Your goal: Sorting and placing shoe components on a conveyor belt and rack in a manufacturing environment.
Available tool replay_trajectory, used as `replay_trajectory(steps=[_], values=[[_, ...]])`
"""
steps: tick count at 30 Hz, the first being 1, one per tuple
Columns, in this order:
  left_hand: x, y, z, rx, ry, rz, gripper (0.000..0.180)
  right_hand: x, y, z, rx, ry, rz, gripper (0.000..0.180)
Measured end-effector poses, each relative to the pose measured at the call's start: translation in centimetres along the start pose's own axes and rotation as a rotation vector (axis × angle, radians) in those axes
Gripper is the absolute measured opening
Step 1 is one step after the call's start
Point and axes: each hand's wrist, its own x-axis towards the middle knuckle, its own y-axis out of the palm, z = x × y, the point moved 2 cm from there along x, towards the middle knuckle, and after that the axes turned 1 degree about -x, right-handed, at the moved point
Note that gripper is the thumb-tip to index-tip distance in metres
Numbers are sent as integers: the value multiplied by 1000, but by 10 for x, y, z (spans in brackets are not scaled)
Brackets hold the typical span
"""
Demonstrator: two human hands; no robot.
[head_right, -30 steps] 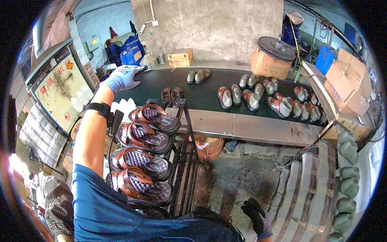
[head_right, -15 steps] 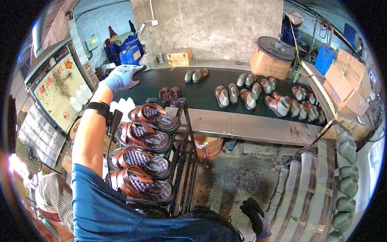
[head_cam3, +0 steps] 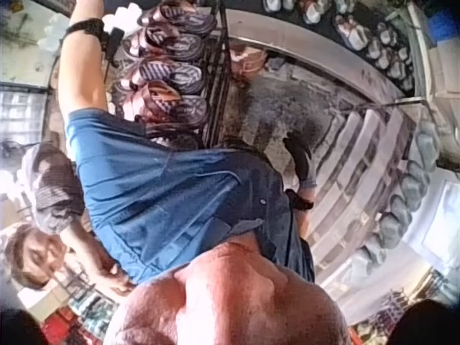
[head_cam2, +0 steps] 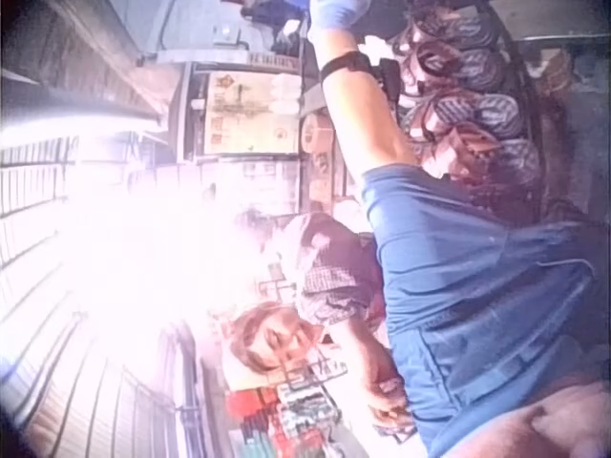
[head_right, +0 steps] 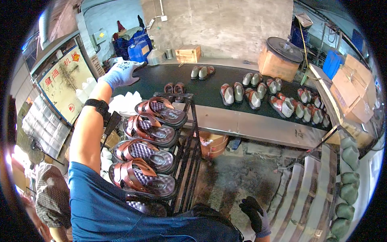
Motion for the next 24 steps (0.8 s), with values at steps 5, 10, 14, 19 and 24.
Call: replay_trajectory(steps=[5, 10, 14, 19, 24], values=[[-4, 16, 16, 8, 4, -49, 58, 0, -1, 3, -2, -4, 21, 49], [3, 20, 17, 36, 36, -106, 56, 1, -7, 3, 18, 1, 0, 48], [0, 4, 4, 58, 55, -124, 57, 0, -10, 10, 20, 5, -4, 50], [5, 3, 5, 17, 70, -159, 58, 5, -21, 13, -9, 22, -43, 52], [9, 7, -4, 26, 82, -166, 55, 8, -19, 16, 11, 32, -23, 53]])
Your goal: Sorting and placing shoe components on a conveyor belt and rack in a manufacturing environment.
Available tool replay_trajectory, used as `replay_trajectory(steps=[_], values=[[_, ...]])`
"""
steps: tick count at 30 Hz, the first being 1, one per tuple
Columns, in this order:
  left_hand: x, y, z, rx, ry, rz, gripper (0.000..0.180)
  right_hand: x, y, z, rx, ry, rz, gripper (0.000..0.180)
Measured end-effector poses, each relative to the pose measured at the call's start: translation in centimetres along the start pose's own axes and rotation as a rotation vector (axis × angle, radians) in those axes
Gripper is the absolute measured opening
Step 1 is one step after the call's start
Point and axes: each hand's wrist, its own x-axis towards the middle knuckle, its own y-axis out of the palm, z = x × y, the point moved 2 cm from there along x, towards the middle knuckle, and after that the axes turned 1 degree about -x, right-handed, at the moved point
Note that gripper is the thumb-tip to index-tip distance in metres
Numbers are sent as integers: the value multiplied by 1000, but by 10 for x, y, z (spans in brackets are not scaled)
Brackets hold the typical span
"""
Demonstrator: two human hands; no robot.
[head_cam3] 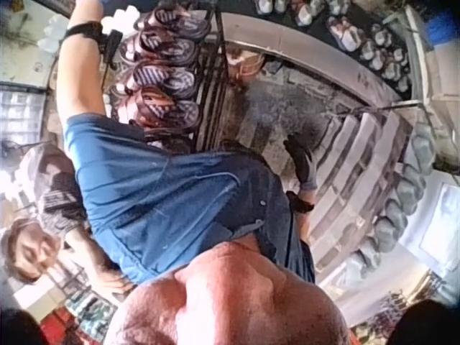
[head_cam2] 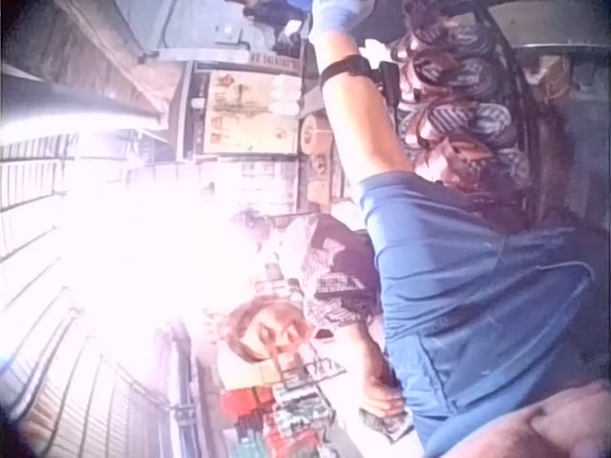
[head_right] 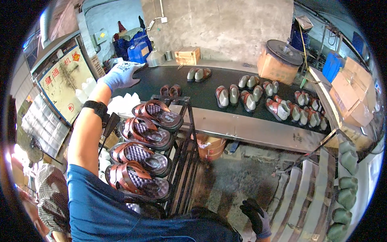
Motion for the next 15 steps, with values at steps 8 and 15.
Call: replay_trajectory(steps=[8, 15], values=[[4, 13, 6, -5, 8, -8, 51, 5, 1, -1, -16, 5, 9, 54], [4, 7, 1, -52, -75, 148, 60, 6, 2, -4, 4, -23, 27, 52]])
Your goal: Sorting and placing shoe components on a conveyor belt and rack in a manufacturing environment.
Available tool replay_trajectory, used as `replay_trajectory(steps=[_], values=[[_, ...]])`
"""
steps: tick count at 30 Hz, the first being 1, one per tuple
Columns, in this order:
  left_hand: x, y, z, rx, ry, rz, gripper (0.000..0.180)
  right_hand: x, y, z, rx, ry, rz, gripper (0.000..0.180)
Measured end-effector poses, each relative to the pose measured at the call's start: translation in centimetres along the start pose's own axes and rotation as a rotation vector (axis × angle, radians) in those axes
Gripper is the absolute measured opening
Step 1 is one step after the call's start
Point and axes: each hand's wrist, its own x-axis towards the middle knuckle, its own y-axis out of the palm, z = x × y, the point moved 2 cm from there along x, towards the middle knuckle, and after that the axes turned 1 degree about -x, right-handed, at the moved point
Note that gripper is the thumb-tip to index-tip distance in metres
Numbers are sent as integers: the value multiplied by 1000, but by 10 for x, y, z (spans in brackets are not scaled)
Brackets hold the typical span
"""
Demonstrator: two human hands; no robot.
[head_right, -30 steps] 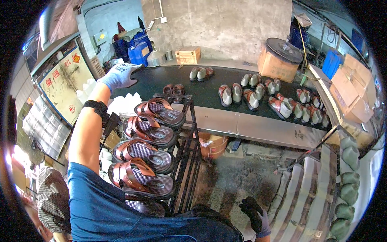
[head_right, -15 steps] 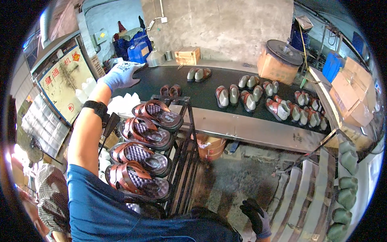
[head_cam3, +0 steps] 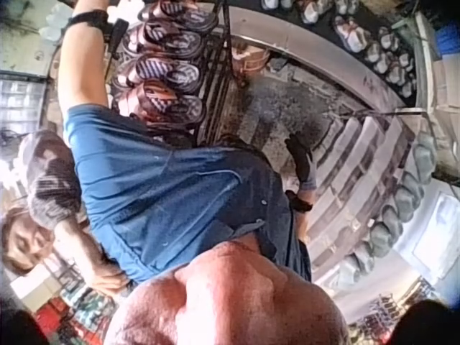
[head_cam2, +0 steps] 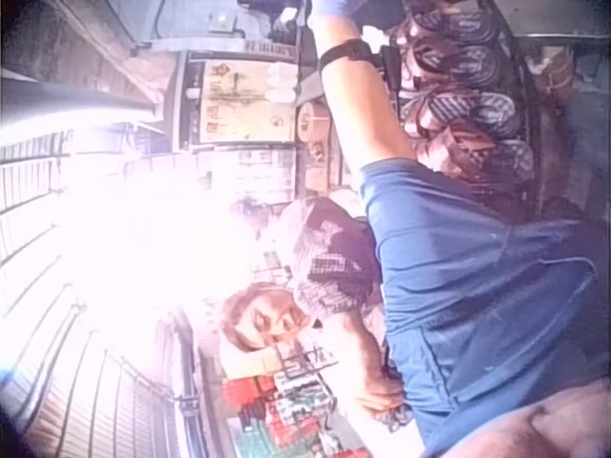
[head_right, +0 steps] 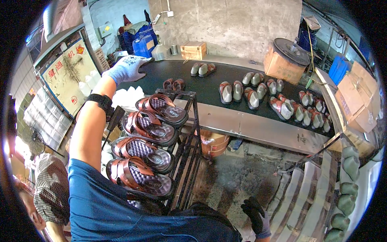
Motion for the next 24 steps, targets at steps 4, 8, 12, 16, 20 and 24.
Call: replay_trajectory(steps=[4, 8, 12, 16, 20, 24], values=[[8, 6, 4, 20, -19, 6, 59, 1, 1, 0, -25, 24, -37, 51], [15, 9, 1, 2, 27, -19, 57, 2, -2, -2, 6, 21, -41, 51], [18, 9, -3, -34, 58, -44, 57, 2, 0, -3, -56, 2, -48, 53], [21, 7, -8, -37, 39, -8, 57, 3, -9, -5, -57, -1, -44, 50], [22, 14, -1, 24, 125, -143, 51, 5, -12, -2, 22, 30, -6, 55], [27, 8, -12, 4, 91, -100, 48, 6, -12, -1, 21, 28, -1, 57]])
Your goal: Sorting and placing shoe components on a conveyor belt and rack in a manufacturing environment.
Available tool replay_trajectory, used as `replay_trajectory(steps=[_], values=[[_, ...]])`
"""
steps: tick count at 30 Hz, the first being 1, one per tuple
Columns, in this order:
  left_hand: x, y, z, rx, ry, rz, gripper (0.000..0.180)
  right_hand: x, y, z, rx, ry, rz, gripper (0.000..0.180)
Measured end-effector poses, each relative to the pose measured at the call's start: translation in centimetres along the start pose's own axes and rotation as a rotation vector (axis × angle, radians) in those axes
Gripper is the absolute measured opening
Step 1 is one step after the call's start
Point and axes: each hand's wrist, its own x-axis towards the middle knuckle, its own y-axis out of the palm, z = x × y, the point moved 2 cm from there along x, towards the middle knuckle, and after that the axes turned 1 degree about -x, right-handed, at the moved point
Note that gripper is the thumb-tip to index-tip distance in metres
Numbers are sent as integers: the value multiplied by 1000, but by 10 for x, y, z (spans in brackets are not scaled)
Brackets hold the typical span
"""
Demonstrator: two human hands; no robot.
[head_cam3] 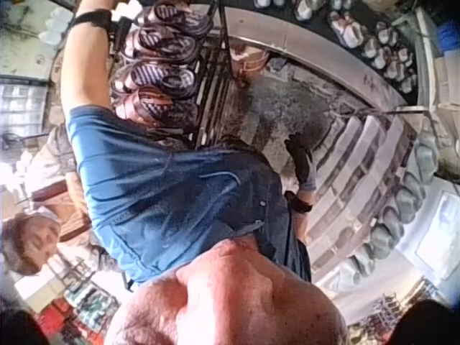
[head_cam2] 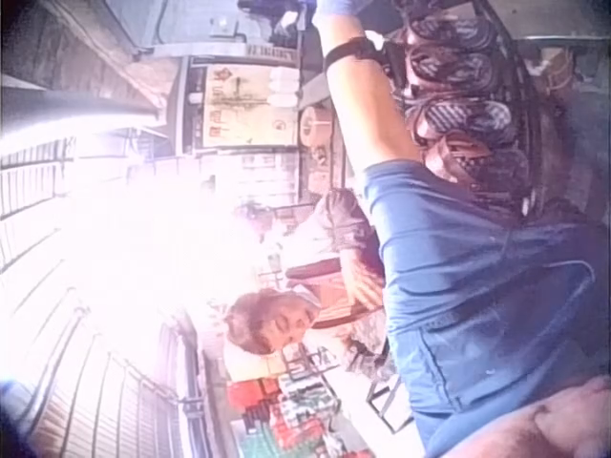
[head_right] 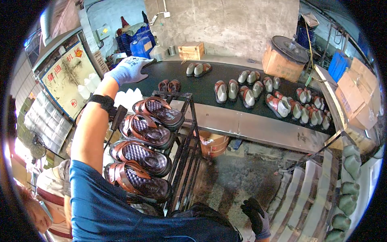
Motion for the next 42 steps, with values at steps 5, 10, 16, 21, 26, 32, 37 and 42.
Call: replay_trajectory(steps=[5, 10, 16, 21, 26, 32, 37, 42], values=[[65, 4, -61, -36, -129, -1, 52, 4, -2, 1, -76, -23, 12, 45], [149, 32, -254, -530, -62, 13, 62, 32, -50, -4, -43, -24, 24, 44], [182, 205, -386, -611, 42, -67, 57, 96, -93, -16, -148, -13, -41, 42], [198, 382, -299, -167, -210, 145, 55, 179, -83, 27, -673, -162, 129, 41], [178, 430, -251, 69, 31, 860, 51, 289, -92, 40, -38, 75, -50, 42], [142, 483, -207, -113, -249, 884, 33, 446, -17, 108, -585, 29, 393, 37], [136, 472, -135, -194, -511, 854, 29, 550, 1, 118, -521, 80, 517, 39], [77, 499, -65, -46, -692, 887, 21, 617, 36, 99, -260, 346, 555, 41]])
